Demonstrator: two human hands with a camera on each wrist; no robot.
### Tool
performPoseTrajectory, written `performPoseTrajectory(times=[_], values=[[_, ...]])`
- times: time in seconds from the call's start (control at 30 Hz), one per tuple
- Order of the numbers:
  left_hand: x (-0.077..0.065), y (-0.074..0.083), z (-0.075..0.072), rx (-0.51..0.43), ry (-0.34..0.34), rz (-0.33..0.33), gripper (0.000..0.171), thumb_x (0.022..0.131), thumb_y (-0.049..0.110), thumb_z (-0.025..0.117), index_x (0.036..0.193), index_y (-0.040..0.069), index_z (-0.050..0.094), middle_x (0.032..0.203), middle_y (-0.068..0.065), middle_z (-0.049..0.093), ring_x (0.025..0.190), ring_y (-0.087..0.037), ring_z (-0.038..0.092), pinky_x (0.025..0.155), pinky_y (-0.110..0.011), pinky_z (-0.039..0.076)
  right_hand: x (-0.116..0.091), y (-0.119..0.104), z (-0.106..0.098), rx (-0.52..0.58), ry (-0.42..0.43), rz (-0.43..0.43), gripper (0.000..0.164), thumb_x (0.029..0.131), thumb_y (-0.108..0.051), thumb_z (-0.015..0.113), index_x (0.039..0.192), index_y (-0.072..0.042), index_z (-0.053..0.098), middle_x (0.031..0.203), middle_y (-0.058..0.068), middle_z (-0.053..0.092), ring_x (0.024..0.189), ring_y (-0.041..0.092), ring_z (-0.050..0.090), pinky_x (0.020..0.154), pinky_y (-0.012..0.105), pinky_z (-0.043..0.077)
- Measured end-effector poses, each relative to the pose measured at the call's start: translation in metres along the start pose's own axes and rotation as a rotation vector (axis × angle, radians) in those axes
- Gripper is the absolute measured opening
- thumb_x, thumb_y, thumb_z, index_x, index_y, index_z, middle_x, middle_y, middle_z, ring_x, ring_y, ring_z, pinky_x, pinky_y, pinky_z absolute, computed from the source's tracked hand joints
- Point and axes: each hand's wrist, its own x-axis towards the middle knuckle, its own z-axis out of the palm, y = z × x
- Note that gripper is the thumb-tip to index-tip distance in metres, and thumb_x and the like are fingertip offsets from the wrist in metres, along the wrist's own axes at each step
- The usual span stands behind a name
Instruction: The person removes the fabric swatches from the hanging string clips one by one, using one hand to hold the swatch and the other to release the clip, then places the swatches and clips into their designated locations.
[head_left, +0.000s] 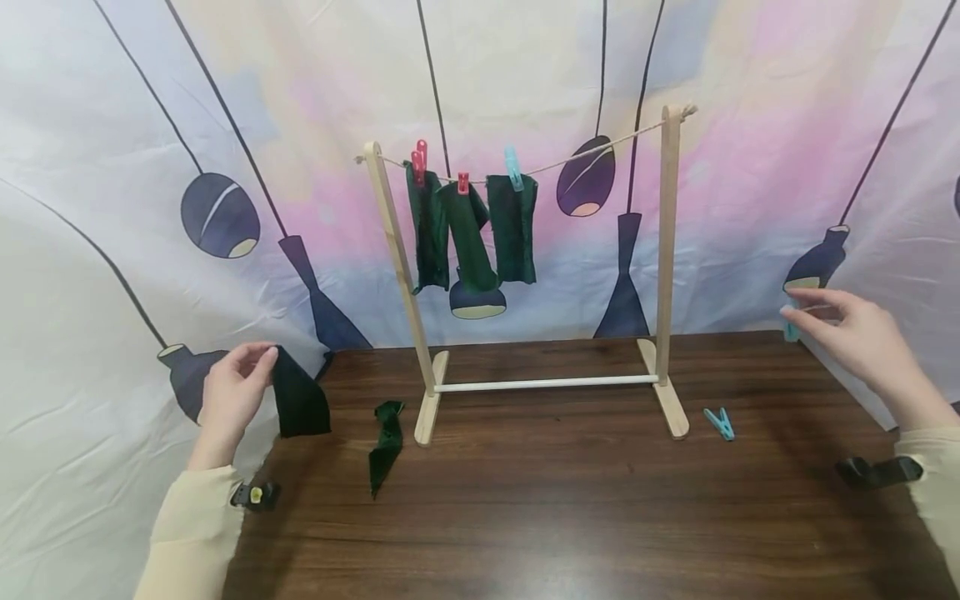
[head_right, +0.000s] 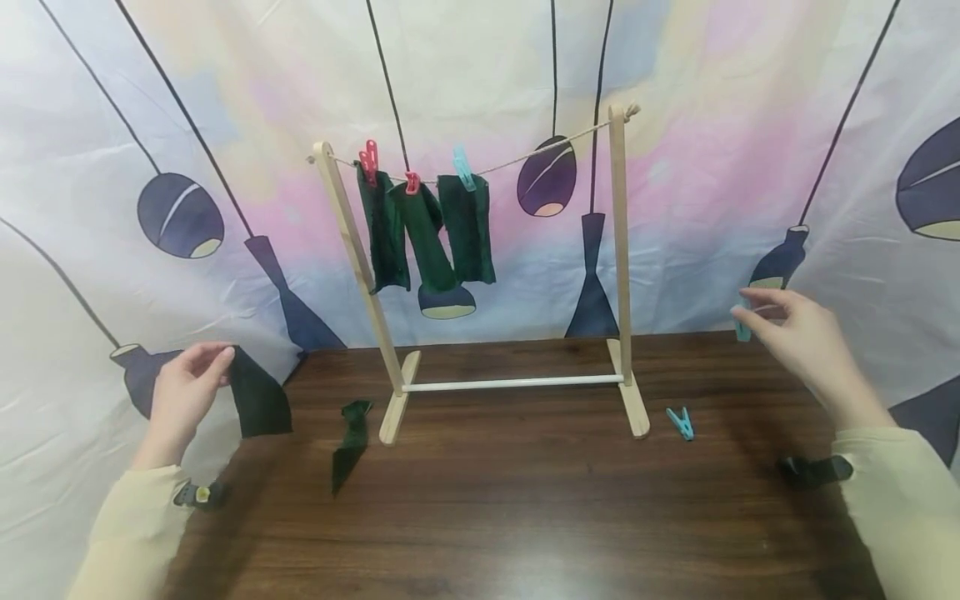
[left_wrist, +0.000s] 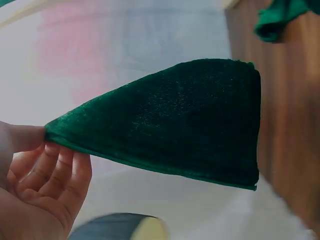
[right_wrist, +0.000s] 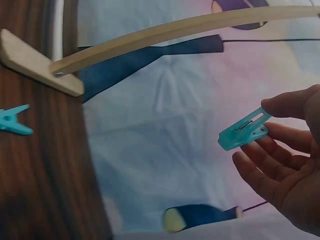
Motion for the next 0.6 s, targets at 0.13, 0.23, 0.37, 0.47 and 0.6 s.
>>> performPoseTrajectory(times=[0.13, 0.23, 0.37, 0.47, 0.6], values=[[-0.012, -0.023, 0.009, -0.046, -0.039, -0.069, 0.037, 0.105, 0.026, 0.055, 0.122, -0.006, 0.064, 0.109, -0.024, 0.067, 0.07, 0.012, 0.057, 0.063, -0.009, 0.048, -0.01, 0.013, 0.012, 0.037, -0.011, 0.029, 0.065, 0.104, -0.044, 0.053, 0.146, 0.005, 0.045, 0.136, 0.042, 0.047, 0.12, 0.06, 0.045, 0.085, 0.072, 0.04], [-0.025, -0.038, 0.013, -0.05, -0.048, -0.124, 0.036, 0.105, 0.023, 0.054, 0.122, -0.008, 0.062, 0.107, -0.024, 0.066, 0.07, 0.012, 0.056, 0.062, -0.009, 0.048, -0.015, 0.022, 0.02, 0.046, -0.014, 0.04, 0.065, 0.103, -0.044, 0.054, 0.145, 0.005, 0.046, 0.134, 0.041, 0.049, 0.12, 0.059, 0.046, 0.083, 0.07, 0.041], [-0.038, -0.051, 0.02, -0.017, -0.071, -0.179, 0.037, 0.106, 0.024, 0.054, 0.123, -0.008, 0.062, 0.11, -0.029, 0.065, 0.069, 0.014, 0.053, 0.061, -0.008, 0.047, -0.024, 0.036, 0.031, 0.025, -0.015, 0.032, 0.062, 0.103, -0.042, 0.056, 0.141, 0.006, 0.05, 0.129, 0.042, 0.052, 0.117, 0.059, 0.049, 0.081, 0.069, 0.042], [-0.042, -0.055, 0.025, 0.005, -0.097, -0.199, 0.038, 0.106, 0.026, 0.053, 0.124, -0.007, 0.062, 0.113, -0.03, 0.065, 0.071, 0.012, 0.052, 0.061, -0.01, 0.046, -0.032, 0.045, 0.038, 0.025, -0.017, 0.01, 0.058, 0.102, -0.039, 0.058, 0.138, 0.007, 0.053, 0.126, 0.04, 0.055, 0.114, 0.057, 0.052, 0.081, 0.067, 0.041], [-0.04, -0.056, 0.033, 0.04, -0.127, -0.198, 0.039, 0.106, 0.027, 0.052, 0.123, -0.006, 0.062, 0.113, -0.029, 0.066, 0.077, 0.004, 0.054, 0.064, -0.015, 0.044, -0.039, 0.054, 0.05, 0.017, -0.024, -0.004, 0.056, 0.102, -0.037, 0.058, 0.136, 0.008, 0.054, 0.125, 0.039, 0.055, 0.111, 0.056, 0.053, 0.082, 0.066, 0.041]])
